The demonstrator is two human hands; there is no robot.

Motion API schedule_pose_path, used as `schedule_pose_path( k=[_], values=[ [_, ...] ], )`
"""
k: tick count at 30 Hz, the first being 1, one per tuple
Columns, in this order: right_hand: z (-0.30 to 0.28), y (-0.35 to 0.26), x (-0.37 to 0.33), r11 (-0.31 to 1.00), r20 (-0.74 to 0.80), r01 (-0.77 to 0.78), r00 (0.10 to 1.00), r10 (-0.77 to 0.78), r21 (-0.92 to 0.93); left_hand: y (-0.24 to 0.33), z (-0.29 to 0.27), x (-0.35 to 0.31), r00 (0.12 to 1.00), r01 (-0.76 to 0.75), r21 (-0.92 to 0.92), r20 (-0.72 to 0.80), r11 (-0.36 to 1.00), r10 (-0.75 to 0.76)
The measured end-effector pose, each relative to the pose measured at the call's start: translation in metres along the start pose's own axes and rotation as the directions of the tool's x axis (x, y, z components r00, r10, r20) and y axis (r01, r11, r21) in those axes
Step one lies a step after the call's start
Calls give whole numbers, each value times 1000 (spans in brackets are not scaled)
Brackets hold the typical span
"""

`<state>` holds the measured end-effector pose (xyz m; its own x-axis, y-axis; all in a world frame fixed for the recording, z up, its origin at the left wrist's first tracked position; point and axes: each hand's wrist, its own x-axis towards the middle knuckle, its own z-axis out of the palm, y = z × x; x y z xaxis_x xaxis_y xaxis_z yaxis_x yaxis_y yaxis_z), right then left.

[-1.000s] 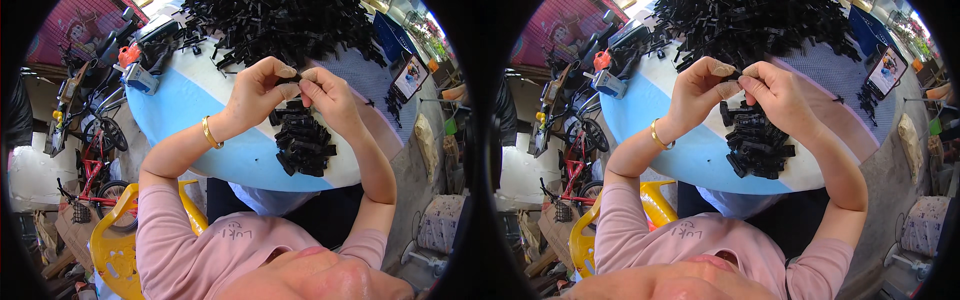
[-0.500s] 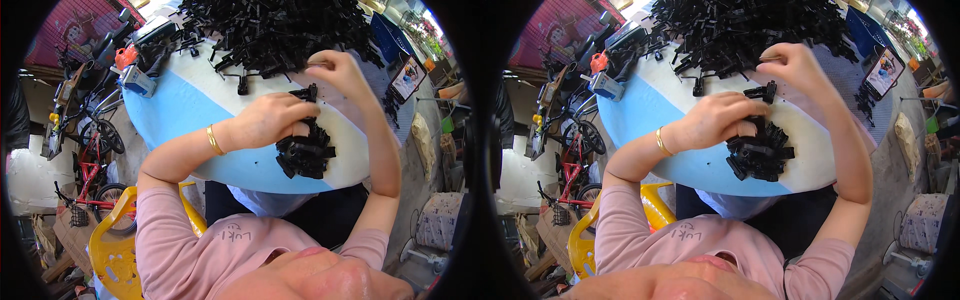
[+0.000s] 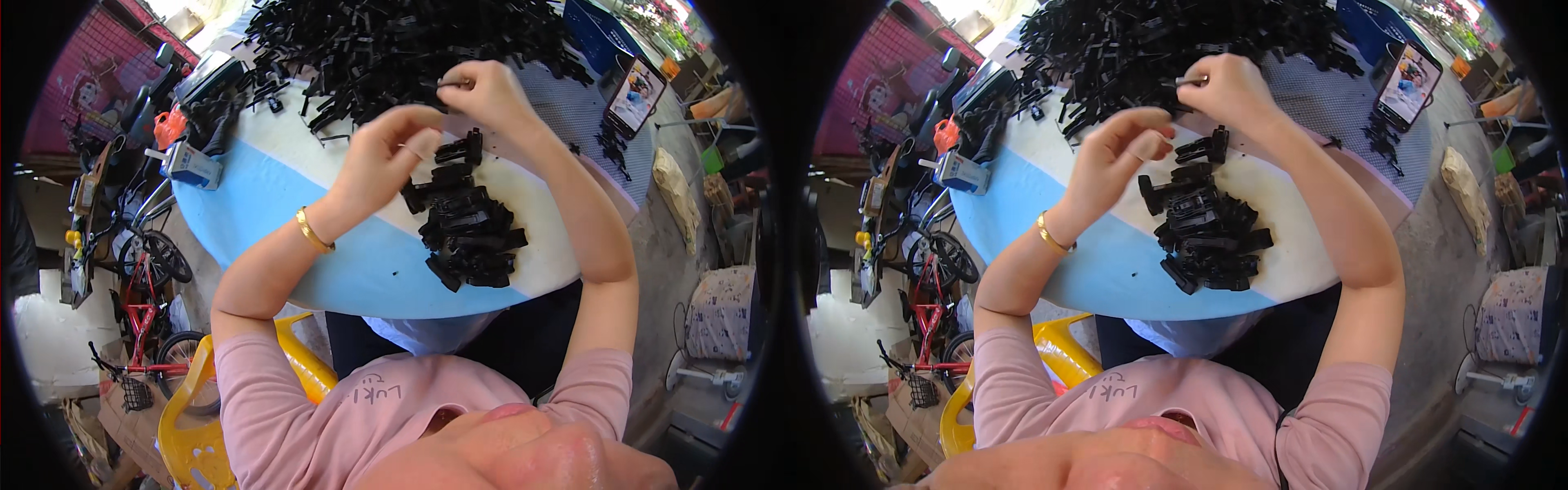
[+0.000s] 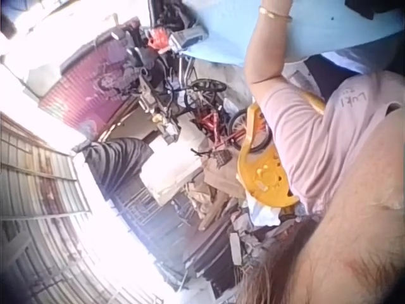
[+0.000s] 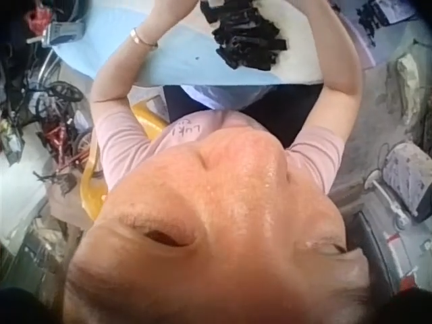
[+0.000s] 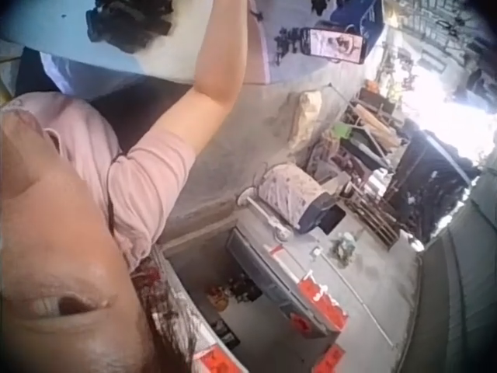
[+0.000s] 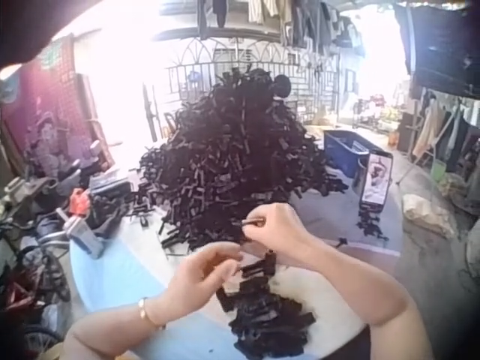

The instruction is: Manual assembly of small black plastic components on a table.

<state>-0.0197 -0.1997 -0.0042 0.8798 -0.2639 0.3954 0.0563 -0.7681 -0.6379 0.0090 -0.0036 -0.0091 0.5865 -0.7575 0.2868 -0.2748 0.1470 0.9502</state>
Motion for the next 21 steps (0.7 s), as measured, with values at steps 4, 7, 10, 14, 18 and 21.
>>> schedule_pose_path(
  k=[4,7,10,14,18,21],
  values=[
    [-29,-6,-3,979,4,104,994,-106,178,10,-12,11,993,85,-366,-40,927,-107],
    [-36,-9,-7,994,70,6,997,-14,107,13,-16,12,987,131,-360,-41,923,-157],
    [-41,-15,-10,992,51,-76,996,71,103,14,-17,13,976,184,-416,-31,891,-216],
    [-42,-37,-31,890,181,176,945,-272,421,15,-25,15,919,387,-618,315,684,-235],
    [-32,-41,-39,828,39,477,860,-509,294,10,-29,15,854,411,-588,517,696,-67],
    [-37,-46,-39,746,15,643,756,-655,175,10,-32,15,822,393,-585,569,710,14]
  ],
)
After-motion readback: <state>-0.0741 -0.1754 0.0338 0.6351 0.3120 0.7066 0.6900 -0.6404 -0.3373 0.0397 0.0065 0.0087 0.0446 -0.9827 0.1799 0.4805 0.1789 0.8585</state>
